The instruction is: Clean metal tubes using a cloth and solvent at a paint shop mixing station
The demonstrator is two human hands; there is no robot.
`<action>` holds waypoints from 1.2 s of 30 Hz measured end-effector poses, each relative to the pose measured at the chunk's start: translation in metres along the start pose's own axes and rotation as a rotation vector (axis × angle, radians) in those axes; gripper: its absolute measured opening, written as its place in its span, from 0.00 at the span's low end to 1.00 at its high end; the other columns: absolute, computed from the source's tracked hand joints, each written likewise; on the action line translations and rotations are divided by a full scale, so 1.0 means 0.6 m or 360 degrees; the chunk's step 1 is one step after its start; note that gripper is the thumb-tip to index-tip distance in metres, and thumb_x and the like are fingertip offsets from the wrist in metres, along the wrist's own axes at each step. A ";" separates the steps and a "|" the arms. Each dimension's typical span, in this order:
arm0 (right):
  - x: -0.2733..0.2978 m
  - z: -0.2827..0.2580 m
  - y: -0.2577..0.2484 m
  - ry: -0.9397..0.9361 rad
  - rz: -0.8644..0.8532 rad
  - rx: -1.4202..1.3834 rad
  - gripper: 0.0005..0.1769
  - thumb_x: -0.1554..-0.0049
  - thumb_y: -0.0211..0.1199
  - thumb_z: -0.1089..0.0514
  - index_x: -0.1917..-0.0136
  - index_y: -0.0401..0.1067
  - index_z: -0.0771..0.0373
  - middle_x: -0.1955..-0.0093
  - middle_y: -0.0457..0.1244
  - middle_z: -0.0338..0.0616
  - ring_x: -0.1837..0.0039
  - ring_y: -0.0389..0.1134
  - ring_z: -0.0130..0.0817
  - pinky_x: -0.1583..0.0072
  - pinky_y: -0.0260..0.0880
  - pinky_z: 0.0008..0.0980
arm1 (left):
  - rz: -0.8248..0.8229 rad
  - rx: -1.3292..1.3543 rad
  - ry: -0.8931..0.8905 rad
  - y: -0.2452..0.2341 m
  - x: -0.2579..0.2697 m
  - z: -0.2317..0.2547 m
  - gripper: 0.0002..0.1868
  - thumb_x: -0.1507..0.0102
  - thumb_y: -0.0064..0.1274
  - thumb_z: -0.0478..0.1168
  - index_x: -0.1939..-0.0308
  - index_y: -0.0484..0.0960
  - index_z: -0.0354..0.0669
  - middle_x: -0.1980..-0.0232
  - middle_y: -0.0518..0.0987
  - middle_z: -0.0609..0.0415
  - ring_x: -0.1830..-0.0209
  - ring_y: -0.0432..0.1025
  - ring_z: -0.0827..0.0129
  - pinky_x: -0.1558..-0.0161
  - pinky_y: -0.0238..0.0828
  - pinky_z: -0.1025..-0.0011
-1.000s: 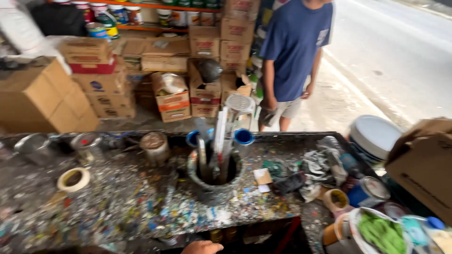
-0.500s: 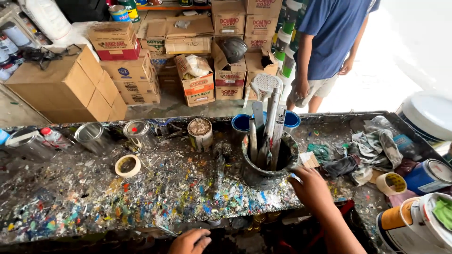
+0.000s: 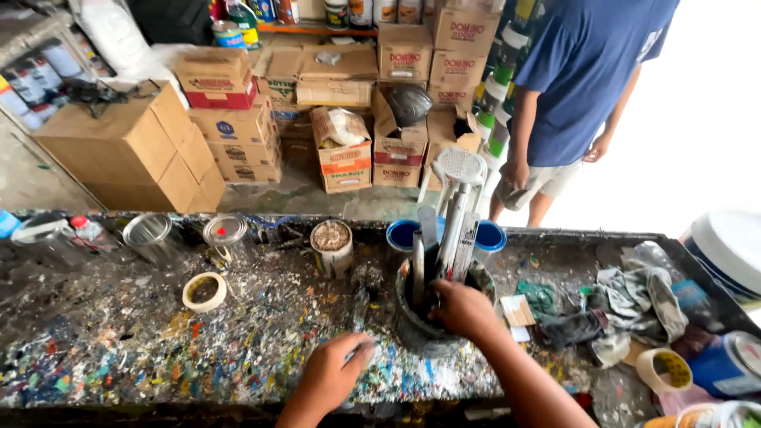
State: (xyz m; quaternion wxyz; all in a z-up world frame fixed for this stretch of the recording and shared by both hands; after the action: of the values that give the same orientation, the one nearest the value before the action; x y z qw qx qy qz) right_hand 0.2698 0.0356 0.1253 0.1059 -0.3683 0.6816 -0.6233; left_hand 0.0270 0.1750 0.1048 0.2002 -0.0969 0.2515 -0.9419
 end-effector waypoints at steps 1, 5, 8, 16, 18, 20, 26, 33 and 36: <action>-0.007 -0.007 0.005 -0.0100 0.0029 0.0029 0.28 0.44 0.75 0.42 0.34 0.71 0.45 0.36 0.72 0.41 0.37 0.74 0.49 0.41 0.78 0.52 | 0.0095 -0.0020 0.0109 0.002 -0.030 0.036 0.21 0.29 0.54 0.49 0.36 0.85 0.46 0.37 0.86 0.49 0.39 0.83 0.58 0.39 0.83 0.61; -0.050 0.003 0.051 -0.0440 0.0196 -0.0012 0.18 0.48 0.71 0.47 0.46 0.76 0.51 0.48 0.74 0.49 0.44 0.75 0.58 0.46 0.74 0.57 | 0.0355 0.0023 0.0293 0.012 -0.131 0.134 0.17 0.30 0.54 0.47 0.42 0.87 0.44 0.43 0.88 0.50 0.44 0.84 0.60 0.44 0.80 0.63; -0.032 0.001 0.024 -0.0508 0.0275 -0.0074 0.25 0.45 0.71 0.42 0.35 0.73 0.42 0.47 0.69 0.44 0.45 0.74 0.55 0.49 0.74 0.56 | 0.0545 -0.0050 0.0374 0.023 -0.170 0.160 0.15 0.31 0.57 0.46 0.44 0.87 0.47 0.47 0.88 0.50 0.49 0.85 0.60 0.50 0.81 0.62; -0.056 0.008 0.069 -0.0715 0.0043 -0.0006 0.13 0.44 0.64 0.47 0.49 0.68 0.51 0.52 0.70 0.48 0.49 0.72 0.63 0.52 0.68 0.60 | 0.0719 0.0070 0.0052 0.038 -0.280 0.131 0.33 0.31 0.57 0.50 0.23 0.69 0.50 0.28 0.75 0.45 0.29 0.73 0.54 0.35 0.73 0.54; -0.060 0.018 0.082 -0.0750 -0.0023 -0.0060 0.18 0.47 0.69 0.44 0.51 0.66 0.52 0.53 0.72 0.50 0.47 0.71 0.65 0.53 0.66 0.58 | 0.0704 0.0094 0.0058 0.051 -0.317 0.135 0.39 0.32 0.58 0.53 0.19 0.64 0.51 0.23 0.70 0.42 0.24 0.70 0.52 0.32 0.70 0.52; -0.064 0.019 0.093 -0.0856 0.0005 -0.0109 0.17 0.45 0.71 0.45 0.51 0.69 0.55 0.53 0.72 0.54 0.48 0.70 0.68 0.52 0.65 0.61 | 0.0775 -0.0131 0.0267 0.059 -0.358 0.149 0.32 0.29 0.52 0.45 0.21 0.65 0.45 0.23 0.71 0.41 0.24 0.66 0.45 0.28 0.62 0.51; -0.029 0.059 0.014 -0.0676 0.0060 -0.0190 0.11 0.47 0.70 0.49 0.51 0.75 0.50 0.46 0.69 0.39 0.53 0.74 0.57 0.51 0.70 0.55 | 0.0612 -0.0303 0.0124 0.048 -0.402 0.175 0.20 0.26 0.44 0.51 0.36 0.82 0.52 0.44 0.85 0.42 0.46 0.76 0.41 0.52 0.72 0.48; -0.022 0.139 0.010 -0.0485 0.0042 -0.0710 0.11 0.43 0.68 0.52 0.46 0.75 0.50 0.51 0.78 0.42 0.46 0.78 0.51 0.49 0.70 0.45 | 0.0688 -0.0142 0.0159 0.044 -0.333 0.157 0.22 0.31 0.59 0.50 0.39 0.84 0.40 0.43 0.84 0.43 0.48 0.81 0.51 0.49 0.77 0.57; -0.029 0.146 0.034 -0.0533 0.0092 -0.0858 0.13 0.51 0.76 0.55 0.52 0.79 0.49 0.53 0.80 0.33 0.49 0.81 0.35 0.49 0.75 0.37 | 0.0646 -0.0084 0.0207 0.047 -0.303 0.154 0.18 0.35 0.62 0.44 0.41 0.87 0.45 0.41 0.84 0.50 0.42 0.79 0.56 0.41 0.75 0.60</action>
State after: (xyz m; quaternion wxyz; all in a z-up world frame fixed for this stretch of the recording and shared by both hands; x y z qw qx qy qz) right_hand 0.3275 -0.0222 0.0833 0.1328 -0.4611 0.8055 -0.3477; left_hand 0.2262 0.1895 0.1543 0.3665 0.0114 0.3028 -0.8797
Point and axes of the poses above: each hand's wrist, its own x-axis away from the middle knuckle, its own y-axis out of the palm, z = x × y, the point moved 9 cm from there along -x, towards the middle knuckle
